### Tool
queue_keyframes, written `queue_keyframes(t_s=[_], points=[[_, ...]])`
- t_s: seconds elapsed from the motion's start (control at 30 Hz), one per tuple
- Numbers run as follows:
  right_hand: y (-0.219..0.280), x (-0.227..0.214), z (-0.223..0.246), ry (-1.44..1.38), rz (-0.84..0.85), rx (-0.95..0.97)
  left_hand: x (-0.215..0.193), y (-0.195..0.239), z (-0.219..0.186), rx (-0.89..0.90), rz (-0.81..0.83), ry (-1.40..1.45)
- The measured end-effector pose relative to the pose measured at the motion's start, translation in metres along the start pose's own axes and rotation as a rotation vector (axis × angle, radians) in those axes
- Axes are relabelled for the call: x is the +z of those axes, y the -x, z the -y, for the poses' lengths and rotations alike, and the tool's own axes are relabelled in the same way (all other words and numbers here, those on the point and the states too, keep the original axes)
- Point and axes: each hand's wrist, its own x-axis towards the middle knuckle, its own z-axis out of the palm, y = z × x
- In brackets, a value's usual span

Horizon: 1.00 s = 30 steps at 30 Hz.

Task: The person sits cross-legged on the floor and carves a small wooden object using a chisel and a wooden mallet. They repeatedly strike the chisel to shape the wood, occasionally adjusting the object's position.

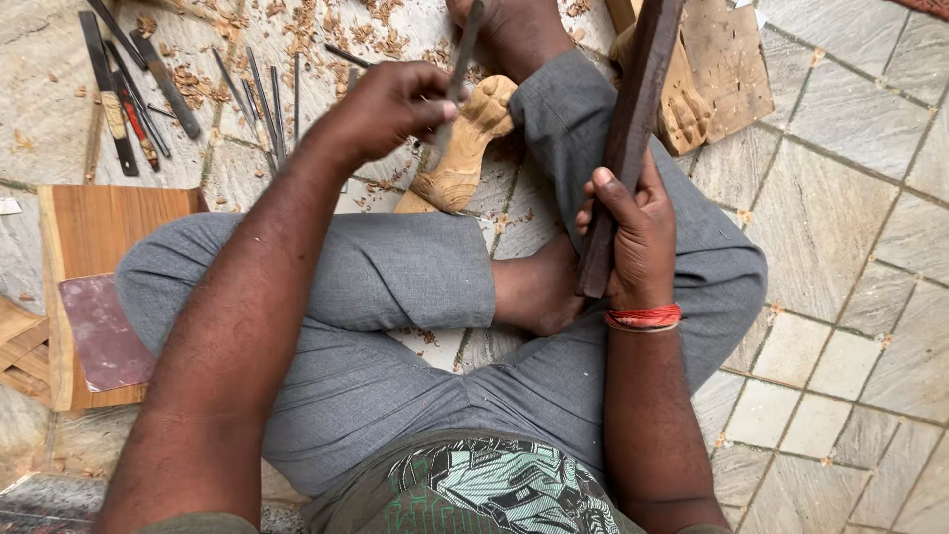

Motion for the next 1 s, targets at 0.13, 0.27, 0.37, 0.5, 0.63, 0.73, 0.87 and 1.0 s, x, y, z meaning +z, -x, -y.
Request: queue_keyframes(t_s=[0.13,0.27,0.37,0.5,0.63,0.73,0.87,1.0], points=[[0.006,0.005,-0.003,0.083,0.018,-0.057,0.022,-0.005,-0.005,0.226,0.087,-0.306],[0.008,0.009,-0.006,0.166,0.012,-0.058,0.025,-0.007,-0.002,0.209,0.113,-0.456],[0.006,0.011,-0.006,0.175,0.003,-0.059,0.022,-0.009,-0.003,0.181,0.166,-0.530],[0.006,0.010,-0.007,0.188,0.014,-0.093,0.022,-0.016,-0.004,0.238,0.182,-0.587],[0.009,0.007,-0.012,0.198,-0.031,-0.173,0.023,-0.022,-0.002,0.278,0.218,-0.662],[0.008,0.007,-0.013,0.270,-0.066,-0.227,0.024,-0.023,-0.001,0.251,0.206,-0.693],[0.004,0.006,-0.013,0.355,-0.017,-0.292,0.025,-0.025,0.002,0.300,0.174,-0.687],[0.006,0.004,-0.005,0.514,0.051,-0.247,0.027,-0.025,0.002,0.353,0.189,-0.748]])
